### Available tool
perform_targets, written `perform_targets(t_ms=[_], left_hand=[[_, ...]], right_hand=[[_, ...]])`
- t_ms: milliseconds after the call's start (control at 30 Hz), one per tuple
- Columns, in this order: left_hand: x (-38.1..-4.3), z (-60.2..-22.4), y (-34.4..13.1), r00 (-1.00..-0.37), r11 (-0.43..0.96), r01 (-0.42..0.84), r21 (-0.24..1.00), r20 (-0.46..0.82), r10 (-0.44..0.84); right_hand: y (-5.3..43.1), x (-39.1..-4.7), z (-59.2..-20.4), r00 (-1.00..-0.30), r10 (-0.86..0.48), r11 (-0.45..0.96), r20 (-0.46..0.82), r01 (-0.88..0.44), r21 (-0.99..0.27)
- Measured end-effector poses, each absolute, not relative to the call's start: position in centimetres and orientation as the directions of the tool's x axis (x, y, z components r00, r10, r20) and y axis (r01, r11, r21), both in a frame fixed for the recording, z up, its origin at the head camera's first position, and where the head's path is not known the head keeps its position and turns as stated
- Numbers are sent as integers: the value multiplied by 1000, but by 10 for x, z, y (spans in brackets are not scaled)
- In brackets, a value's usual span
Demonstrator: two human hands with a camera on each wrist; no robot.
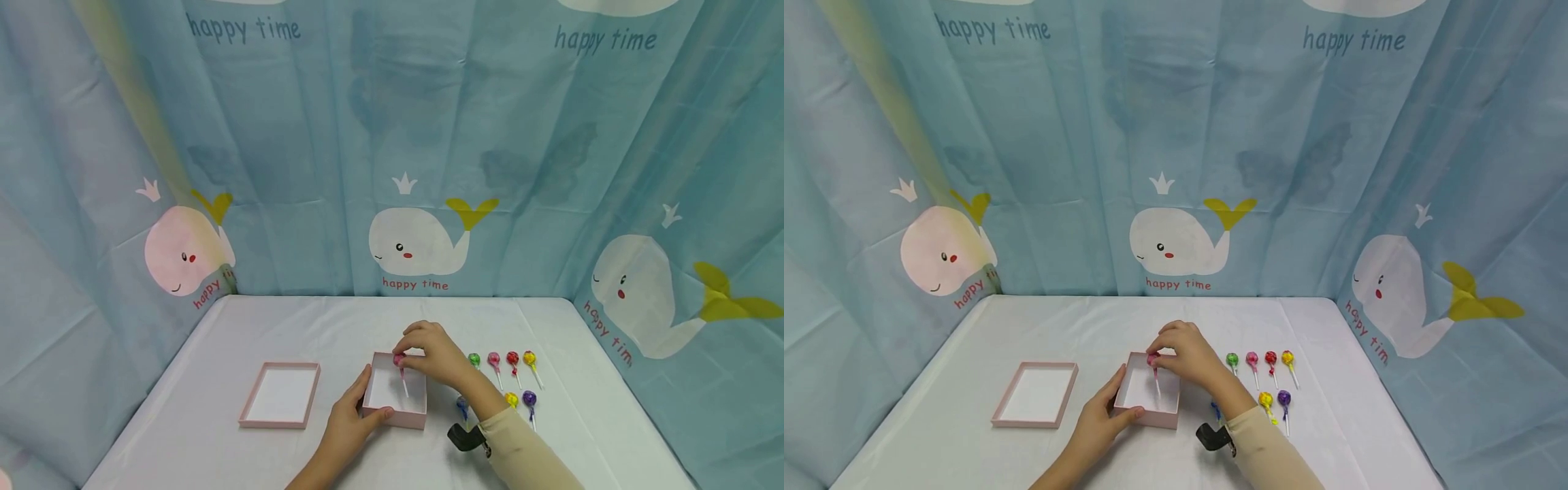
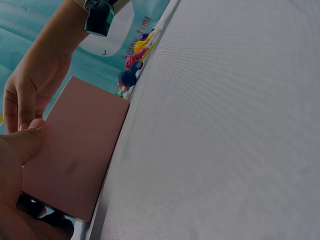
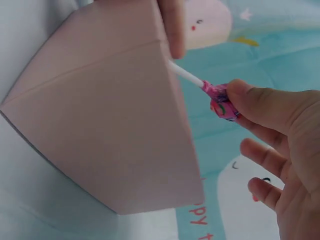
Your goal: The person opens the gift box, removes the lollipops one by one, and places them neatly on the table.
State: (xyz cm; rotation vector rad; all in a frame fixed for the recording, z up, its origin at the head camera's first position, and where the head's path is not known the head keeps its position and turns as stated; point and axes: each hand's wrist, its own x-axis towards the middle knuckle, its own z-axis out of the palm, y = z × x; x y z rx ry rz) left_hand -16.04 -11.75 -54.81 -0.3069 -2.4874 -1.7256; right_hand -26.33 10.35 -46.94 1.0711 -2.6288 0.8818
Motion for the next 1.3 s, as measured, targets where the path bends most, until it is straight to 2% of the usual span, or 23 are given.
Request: perform_targets(t_ms=[433,667,1300], left_hand=[[-162,-549,-118,-978,355,207,912,183,101],[-161,-550,-119,-981,352,189,917,160,111],[-161,-552,-115,-981,355,194,915,169,99]], right_hand=[[144,-251,-439,-749,-471,497,466,-662,-561],[174,-239,-426,-784,-414,511,462,-620,-596],[267,-204,-428,-789,-298,548,536,-602,-581]])
